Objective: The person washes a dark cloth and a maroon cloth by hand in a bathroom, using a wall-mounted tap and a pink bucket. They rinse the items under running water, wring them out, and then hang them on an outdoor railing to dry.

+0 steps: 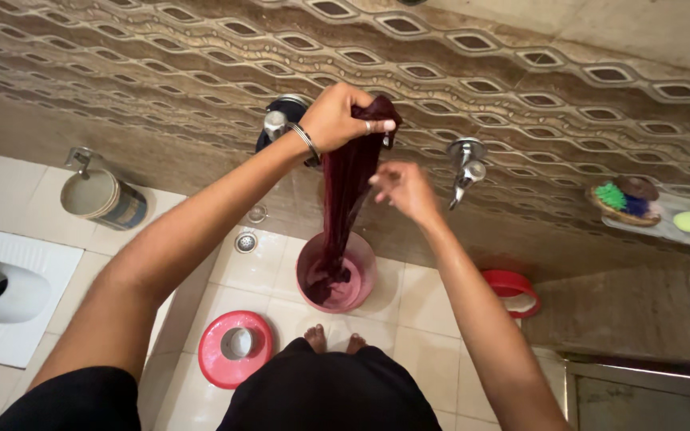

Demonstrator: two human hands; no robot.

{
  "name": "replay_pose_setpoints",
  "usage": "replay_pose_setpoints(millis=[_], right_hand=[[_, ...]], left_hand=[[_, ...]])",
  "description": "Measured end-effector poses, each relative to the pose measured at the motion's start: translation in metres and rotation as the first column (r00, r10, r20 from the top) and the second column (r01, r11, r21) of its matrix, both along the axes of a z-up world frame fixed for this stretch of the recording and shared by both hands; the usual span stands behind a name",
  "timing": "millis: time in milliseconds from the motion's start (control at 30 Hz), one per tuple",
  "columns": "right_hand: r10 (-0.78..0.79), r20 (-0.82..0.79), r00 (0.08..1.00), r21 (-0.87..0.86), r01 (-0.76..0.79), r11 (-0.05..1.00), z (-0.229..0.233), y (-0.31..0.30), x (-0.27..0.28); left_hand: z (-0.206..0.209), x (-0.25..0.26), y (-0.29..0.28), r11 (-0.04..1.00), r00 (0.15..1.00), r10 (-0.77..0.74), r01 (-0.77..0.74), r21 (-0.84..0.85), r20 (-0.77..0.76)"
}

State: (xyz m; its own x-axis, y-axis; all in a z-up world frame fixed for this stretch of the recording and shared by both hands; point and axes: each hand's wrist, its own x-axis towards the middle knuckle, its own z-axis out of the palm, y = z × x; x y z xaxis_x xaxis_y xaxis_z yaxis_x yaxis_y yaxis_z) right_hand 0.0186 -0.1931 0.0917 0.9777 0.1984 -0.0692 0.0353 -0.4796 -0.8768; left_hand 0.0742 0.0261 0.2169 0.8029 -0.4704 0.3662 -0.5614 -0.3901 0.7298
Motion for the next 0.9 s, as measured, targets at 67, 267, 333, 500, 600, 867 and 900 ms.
replay_pose_setpoints(millis=[67, 267, 333, 500, 600, 867, 900], right_hand=[[-0.235, 0.177, 0.956, 0.124, 0.215, 0.969, 0.019, -0.014, 0.002], [-0.27, 0.168, 0.948, 0.571, 0.13, 0.811, -0.009, -0.008, 0.018], [-0.149, 0.312, 0.938, 0.191, 0.091, 0.977, -0.042, -0.006, 0.015], [-0.325, -0.172, 0.93, -0.345, 0.252, 0.904, -0.089, -0.025, 0.012], [-0.454, -0.274, 0.848, 0.473, 0.53, 0.704, -0.087, -0.053, 0.027], [-0.015, 0.318, 0.948, -0.489, 0.178, 0.854, -0.143, -0.005, 0.0], [-0.108, 0.3, 0.948, -0.449, 0.24, 0.861, -0.13, -0.01, -0.002]], left_hand=[[0.001, 0.004, 0.001, 0.995, 0.999, -0.021, 0.024, -0.1, 0.028], [0.012, 0.018, 0.0, 0.948, 1.0, -0.03, 0.031, -0.315, 0.009], [0.017, 0.019, -0.006, 0.962, 1.0, 0.01, -0.002, -0.271, 0.03], [0.029, 0.016, -0.016, 0.955, 0.999, -0.028, 0.035, -0.296, 0.027], [0.035, 0.017, -0.014, 0.948, 0.999, -0.02, 0.027, -0.316, 0.027], [0.048, 0.036, -0.02, 0.979, 0.978, 0.035, 0.007, -0.204, 0.204], [0.046, 0.037, -0.017, 0.973, 0.984, 0.027, 0.015, -0.231, 0.177]])
